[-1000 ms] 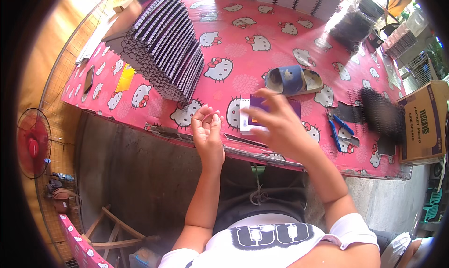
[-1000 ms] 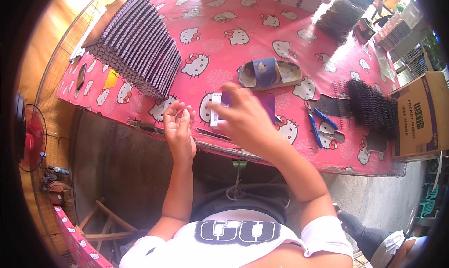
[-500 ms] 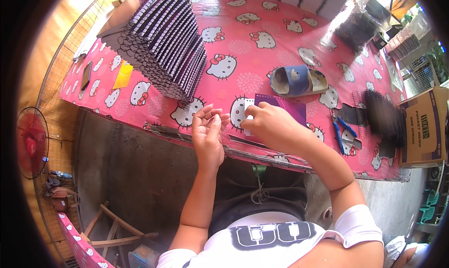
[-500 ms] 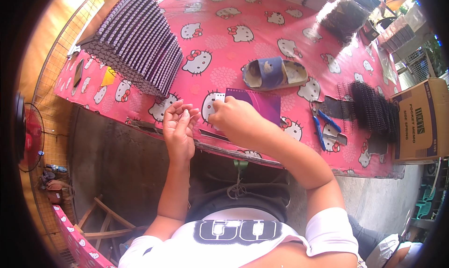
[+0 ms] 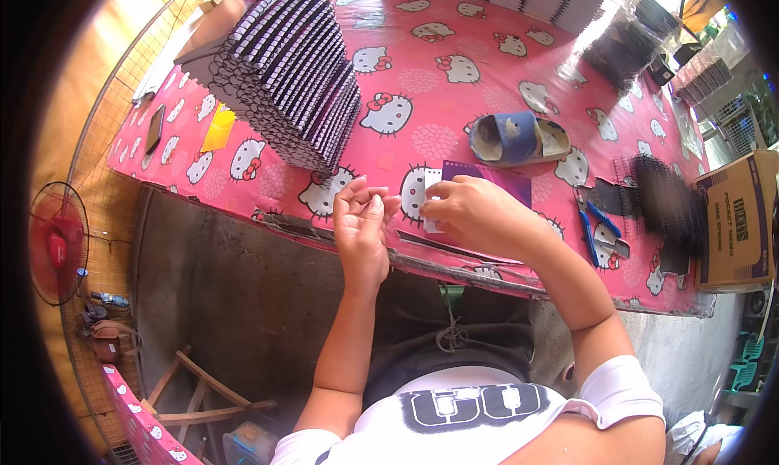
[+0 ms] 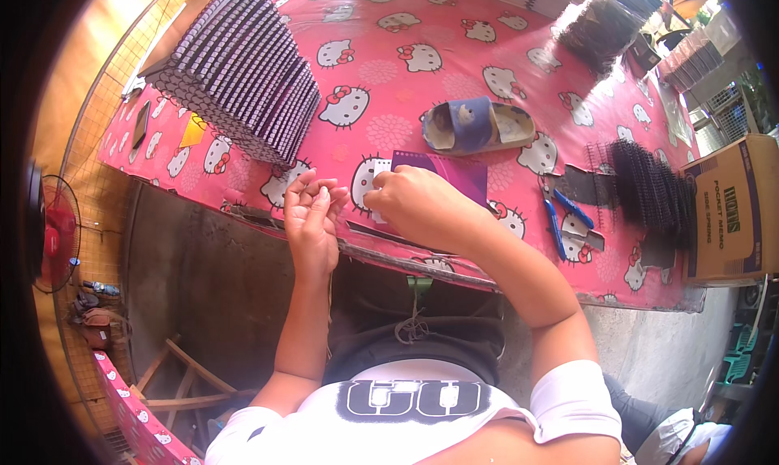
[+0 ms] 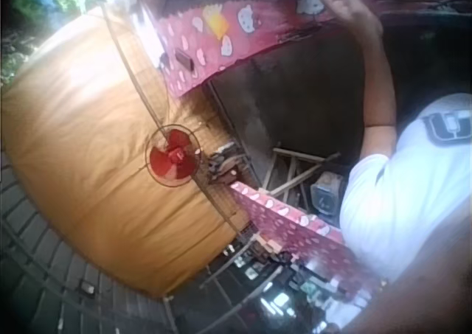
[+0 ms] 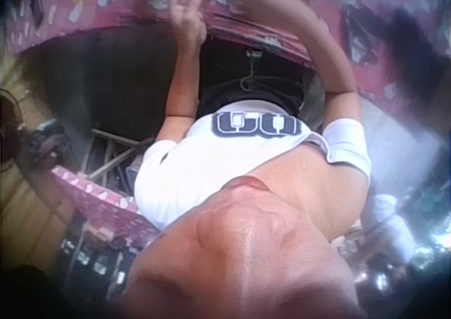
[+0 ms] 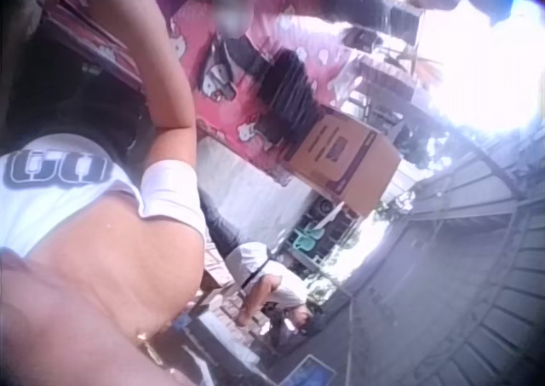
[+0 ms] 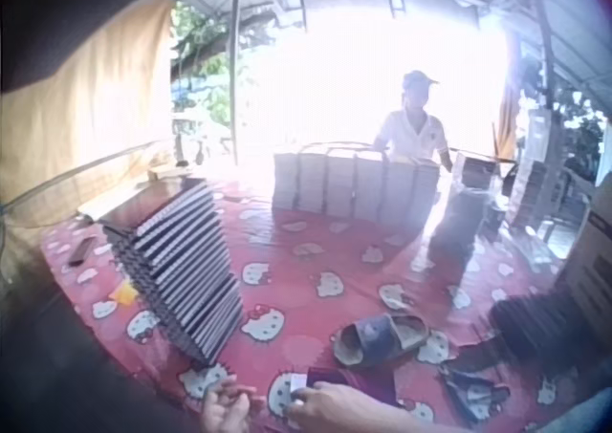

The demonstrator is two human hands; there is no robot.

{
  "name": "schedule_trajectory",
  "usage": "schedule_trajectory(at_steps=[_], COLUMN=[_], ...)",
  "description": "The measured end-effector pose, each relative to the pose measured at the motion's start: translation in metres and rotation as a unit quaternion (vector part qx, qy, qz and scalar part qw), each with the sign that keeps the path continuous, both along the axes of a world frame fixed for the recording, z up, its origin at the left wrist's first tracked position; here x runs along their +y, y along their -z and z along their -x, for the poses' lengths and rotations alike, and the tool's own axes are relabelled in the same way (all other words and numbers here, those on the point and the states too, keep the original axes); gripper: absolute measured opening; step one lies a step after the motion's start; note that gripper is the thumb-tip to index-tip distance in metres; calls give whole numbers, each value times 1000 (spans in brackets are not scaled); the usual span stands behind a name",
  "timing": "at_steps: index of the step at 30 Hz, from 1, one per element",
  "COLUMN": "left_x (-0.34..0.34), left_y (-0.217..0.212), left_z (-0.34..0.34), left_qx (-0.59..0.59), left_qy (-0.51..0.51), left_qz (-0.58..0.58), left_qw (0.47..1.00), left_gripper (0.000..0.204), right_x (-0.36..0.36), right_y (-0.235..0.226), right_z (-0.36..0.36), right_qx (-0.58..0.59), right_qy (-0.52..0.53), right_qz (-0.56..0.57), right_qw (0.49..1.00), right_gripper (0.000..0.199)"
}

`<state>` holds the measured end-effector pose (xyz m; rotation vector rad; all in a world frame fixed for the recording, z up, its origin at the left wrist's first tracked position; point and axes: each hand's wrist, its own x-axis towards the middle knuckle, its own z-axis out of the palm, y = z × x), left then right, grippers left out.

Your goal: The person threads plastic spirals through the holes of small notebook covers and pages by hand, then uses blue pliers to trim the ends of the spirals.

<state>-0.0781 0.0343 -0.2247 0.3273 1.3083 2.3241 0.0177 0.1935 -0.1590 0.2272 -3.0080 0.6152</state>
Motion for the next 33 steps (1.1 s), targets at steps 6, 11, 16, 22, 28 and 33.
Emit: schedule_trajectory(at_steps=[6,11,16,22,28,33], left_x=[-3,-2,-4,31,18,34], left_y=[0,5,-12,-15,-35,-22], left_z=[1,3,0,5,-17,-14], left_qx=[29,35,43,-81,292,355], left_qy=[37,65,181,231,137,99], left_qz=[33,41,17,61,72,103], left_qw=[998,996,982,968,944,924], left_gripper=[27,25,32,52,39,58], right_x=[3,-15,10,-39,12,6], right_y=[-3,2,3,11,5,34], right_z=[3,-6,-23,-52,-91,-80], right_qx=[-3,8,188,173,287,178], right_qy=[-28,56,155,52,280,270], right_qz=[9,-48,105,8,306,567], right_qw=[1000,997,964,983,863,757], right_gripper=[22,25,28,42,45,41])
